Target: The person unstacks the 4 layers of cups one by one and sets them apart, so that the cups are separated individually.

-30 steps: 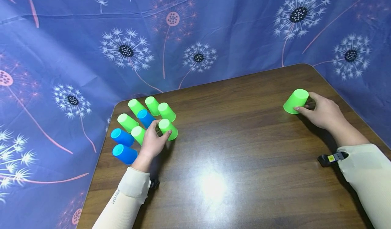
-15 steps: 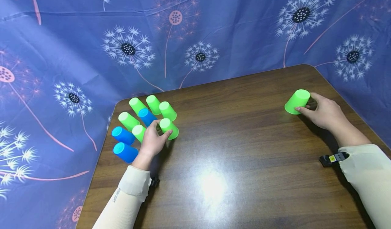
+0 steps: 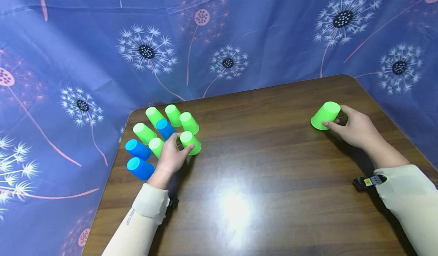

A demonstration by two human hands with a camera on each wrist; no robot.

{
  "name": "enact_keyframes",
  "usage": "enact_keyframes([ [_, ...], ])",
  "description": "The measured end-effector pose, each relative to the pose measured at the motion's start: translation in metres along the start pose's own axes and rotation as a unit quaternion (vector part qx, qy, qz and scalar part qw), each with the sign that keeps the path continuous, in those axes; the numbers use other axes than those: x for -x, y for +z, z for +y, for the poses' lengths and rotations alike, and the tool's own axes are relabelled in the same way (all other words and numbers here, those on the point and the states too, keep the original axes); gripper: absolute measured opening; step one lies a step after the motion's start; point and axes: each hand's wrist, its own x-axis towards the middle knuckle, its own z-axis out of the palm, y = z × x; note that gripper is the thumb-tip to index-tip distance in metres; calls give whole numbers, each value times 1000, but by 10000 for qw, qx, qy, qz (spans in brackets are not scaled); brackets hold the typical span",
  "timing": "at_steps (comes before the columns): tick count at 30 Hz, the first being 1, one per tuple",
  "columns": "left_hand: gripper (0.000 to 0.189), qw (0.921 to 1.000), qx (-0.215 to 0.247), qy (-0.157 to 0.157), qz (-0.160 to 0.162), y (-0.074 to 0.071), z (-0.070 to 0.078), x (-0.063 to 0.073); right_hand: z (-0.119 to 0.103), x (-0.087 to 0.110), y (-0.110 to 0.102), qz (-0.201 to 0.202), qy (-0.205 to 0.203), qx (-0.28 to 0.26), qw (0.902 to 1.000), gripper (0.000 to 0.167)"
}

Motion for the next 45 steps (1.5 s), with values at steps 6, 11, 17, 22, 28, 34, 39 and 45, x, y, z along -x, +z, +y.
enact_keyframes([
  [6, 50, 9998, 61, 171, 58, -1, 0, -2, -38, -5, 14, -229, -324, -351, 9986, 57],
  [11, 50, 9998, 134, 143, 57, -1, -1, -3, -68, -8, 28, -399, -556, -421, 9968, 64],
  [17, 51, 9999, 20, 160, 49, 0, -1, -4, -95, -14, 47, -686, -851, -558, 9924, 60],
  [22, 51, 9998, -21, 206, 64, 0, 0, -5, -120, -21, 65, -848, -1130, -673, 9877, 55],
  [28, 52, 9997, -93, 185, 85, -1, 1, -2, -155, -30, 87, -1046, -1333, -733, 9828, 64],
  [34, 54, 9996, -193, 199, 107, -2, 0, -1, -187, -33, 108, -1292, -1495, -872, 9764, 66],
  [39, 54, 9995, -250, 179, 107, -2, -1, -1, -210, -34, 127, -1472, -1576, -976, 9716, 64],
  [45, 53, 9997, -163, 192, 77, -1, -1, -3, -235, -34, 149, -1614, -1722, -1015, 9664, 61],
])
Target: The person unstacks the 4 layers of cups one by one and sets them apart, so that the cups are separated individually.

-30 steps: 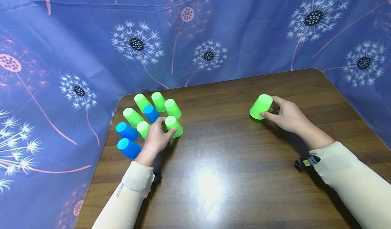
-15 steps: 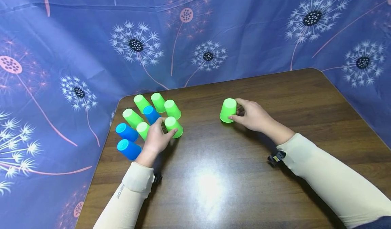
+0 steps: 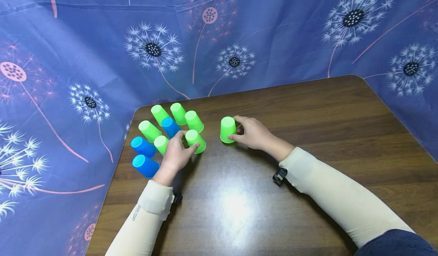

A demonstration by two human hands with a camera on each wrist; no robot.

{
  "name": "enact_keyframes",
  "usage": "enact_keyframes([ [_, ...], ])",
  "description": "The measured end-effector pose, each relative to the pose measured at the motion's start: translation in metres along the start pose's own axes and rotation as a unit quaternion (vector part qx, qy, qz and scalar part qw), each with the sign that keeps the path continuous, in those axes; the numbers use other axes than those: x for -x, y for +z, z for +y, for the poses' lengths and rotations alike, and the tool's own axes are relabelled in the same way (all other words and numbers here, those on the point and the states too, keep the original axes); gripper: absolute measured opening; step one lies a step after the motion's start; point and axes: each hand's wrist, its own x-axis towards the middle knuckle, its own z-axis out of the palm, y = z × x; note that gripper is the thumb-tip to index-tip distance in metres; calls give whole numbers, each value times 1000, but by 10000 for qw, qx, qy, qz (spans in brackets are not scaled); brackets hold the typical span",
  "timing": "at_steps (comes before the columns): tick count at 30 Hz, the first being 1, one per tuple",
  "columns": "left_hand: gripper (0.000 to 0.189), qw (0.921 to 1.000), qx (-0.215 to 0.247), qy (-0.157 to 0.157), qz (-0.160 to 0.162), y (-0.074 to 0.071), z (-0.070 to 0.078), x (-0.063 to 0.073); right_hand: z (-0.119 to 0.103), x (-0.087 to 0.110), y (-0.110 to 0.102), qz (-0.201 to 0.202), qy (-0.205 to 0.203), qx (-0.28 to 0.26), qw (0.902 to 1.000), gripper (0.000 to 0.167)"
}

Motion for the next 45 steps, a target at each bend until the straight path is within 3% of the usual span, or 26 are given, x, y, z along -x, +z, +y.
enact_keyframes([
  [6, 53, 10000, -19, 39, 8, -1, -1, -1, -13, -13, 16, -73, -174, -8, 9998, 61],
  [19, 51, 9998, -206, 42, 35, 0, -1, -3, -23, -38, 37, -146, -111, 61, 9998, 62],
  [45, 53, 9993, -354, 81, 110, 1, -2, -5, -24, -65, 53, -104, -171, 307, 9993, 58],
])
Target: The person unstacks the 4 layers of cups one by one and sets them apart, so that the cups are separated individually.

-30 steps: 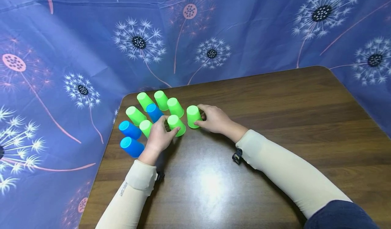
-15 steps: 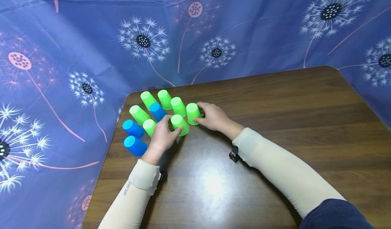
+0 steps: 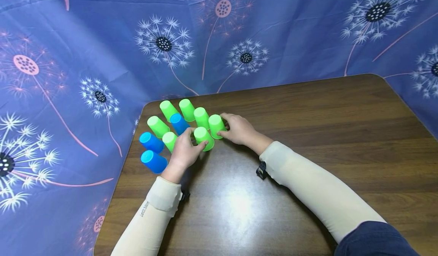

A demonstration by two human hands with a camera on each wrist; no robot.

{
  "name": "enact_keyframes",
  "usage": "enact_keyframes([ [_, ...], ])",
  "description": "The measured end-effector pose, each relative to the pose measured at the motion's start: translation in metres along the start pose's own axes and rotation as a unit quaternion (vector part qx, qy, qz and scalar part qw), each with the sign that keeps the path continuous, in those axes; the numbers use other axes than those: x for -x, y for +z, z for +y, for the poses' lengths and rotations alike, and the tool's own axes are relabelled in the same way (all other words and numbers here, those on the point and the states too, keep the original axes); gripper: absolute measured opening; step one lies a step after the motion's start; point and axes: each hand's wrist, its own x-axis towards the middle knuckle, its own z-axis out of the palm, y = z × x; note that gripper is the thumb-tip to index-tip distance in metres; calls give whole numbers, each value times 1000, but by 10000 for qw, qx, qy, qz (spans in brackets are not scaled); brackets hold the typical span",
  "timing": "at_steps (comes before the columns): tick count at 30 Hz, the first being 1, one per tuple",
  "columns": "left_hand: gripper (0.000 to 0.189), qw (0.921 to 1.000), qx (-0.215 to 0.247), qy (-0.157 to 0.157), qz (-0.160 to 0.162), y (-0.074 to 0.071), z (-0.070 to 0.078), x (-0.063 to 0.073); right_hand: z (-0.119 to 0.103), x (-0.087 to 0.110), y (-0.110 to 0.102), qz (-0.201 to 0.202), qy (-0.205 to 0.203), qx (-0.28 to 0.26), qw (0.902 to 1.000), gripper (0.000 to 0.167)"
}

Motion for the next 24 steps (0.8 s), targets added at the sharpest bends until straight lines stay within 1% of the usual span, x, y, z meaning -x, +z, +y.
enact_keyframes([
  [11, 54, 9999, 35, -84, -55, -2, 5, 0, -1, 0, -1, -51, 24, 120, 9999, 63],
  [20, 57, 9998, -3, -141, -119, -2, 5, 0, 0, 1, 2, -100, 71, 244, 9996, 67],
  [24, 63, 9996, -8, -177, -242, -2, 3, 2, 5, 2, 4, -155, 63, 134, 9998, 65],
])
